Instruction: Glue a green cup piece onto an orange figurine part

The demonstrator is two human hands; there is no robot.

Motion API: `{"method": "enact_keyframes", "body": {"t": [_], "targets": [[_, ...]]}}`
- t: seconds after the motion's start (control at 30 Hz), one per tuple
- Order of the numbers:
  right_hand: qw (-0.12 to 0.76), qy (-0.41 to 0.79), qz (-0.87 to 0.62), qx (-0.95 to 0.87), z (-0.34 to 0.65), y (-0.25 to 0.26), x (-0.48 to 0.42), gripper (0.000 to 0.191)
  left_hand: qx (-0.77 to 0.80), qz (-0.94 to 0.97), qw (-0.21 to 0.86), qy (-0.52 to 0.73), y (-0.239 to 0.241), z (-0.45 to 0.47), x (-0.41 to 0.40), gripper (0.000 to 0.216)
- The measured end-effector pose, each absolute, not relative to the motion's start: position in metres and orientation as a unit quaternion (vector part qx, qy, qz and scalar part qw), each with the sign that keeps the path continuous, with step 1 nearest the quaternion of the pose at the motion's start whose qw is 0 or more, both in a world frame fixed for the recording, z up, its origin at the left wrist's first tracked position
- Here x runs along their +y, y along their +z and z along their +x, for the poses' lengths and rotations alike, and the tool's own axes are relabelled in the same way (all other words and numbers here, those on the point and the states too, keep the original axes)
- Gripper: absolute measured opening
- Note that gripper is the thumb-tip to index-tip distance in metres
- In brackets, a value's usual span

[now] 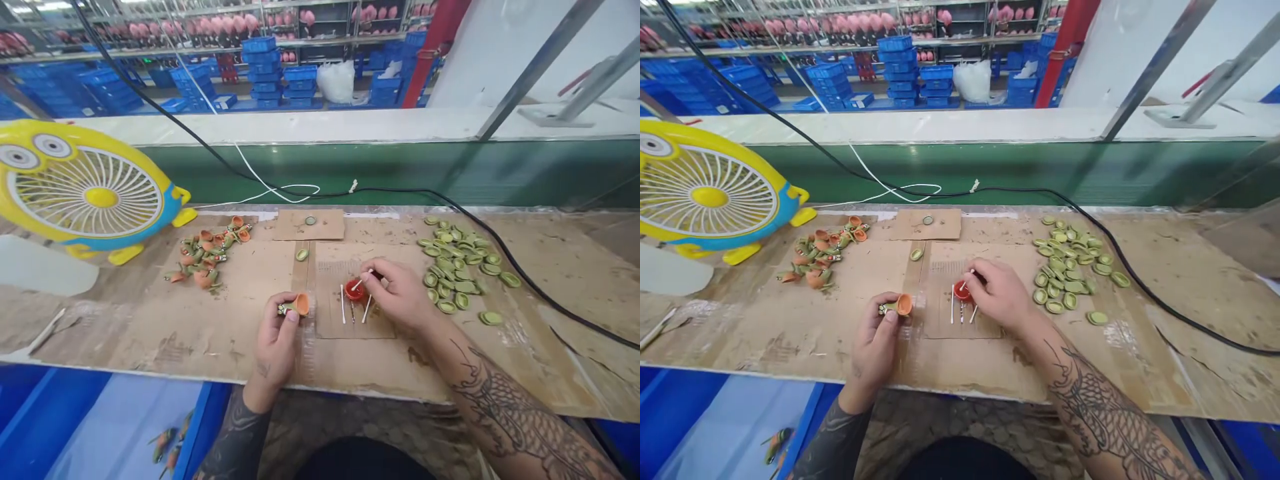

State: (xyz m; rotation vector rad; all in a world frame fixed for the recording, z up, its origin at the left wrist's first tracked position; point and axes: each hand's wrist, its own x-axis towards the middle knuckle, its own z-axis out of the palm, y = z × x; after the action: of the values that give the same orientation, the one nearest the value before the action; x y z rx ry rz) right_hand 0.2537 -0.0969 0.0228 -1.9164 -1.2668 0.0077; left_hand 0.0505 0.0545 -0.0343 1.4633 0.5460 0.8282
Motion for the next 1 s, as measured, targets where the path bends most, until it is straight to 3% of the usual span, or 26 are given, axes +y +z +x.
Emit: {"method": "enact_keyframes", "body": {"t": [0.3,0.43,0.57,0.73,1.0], "targets": [[0.319,0.030,-0.786,-0.529,0.255,0.016,-0.091,0.017,0.219,0.665,0.634,0.328,-0.034,0.052,0.055,0.036],[0.366,0.016,-0.777,-0.511,0.254,0.019,-0.094,0.013,0.206,0.656,0.645,0.333,-0.036,0.052,0.055,0.034],[0.481,0.010,-0.747,-0.458,0.241,0.022,-0.097,0.019,0.192,0.661,0.655,0.311,-0.039,0.051,0.055,0.034],[0.595,0.137,-0.658,-0.441,0.215,0.021,-0.090,0.019,0.173,0.676,0.652,0.295,-0.044,0.050,0.056,0.034],[0.548,0.174,-0.665,-0.477,0.204,0.020,-0.087,0.018,0.161,0.702,0.629,0.291,-0.042,0.049,0.056,0.034]]}}
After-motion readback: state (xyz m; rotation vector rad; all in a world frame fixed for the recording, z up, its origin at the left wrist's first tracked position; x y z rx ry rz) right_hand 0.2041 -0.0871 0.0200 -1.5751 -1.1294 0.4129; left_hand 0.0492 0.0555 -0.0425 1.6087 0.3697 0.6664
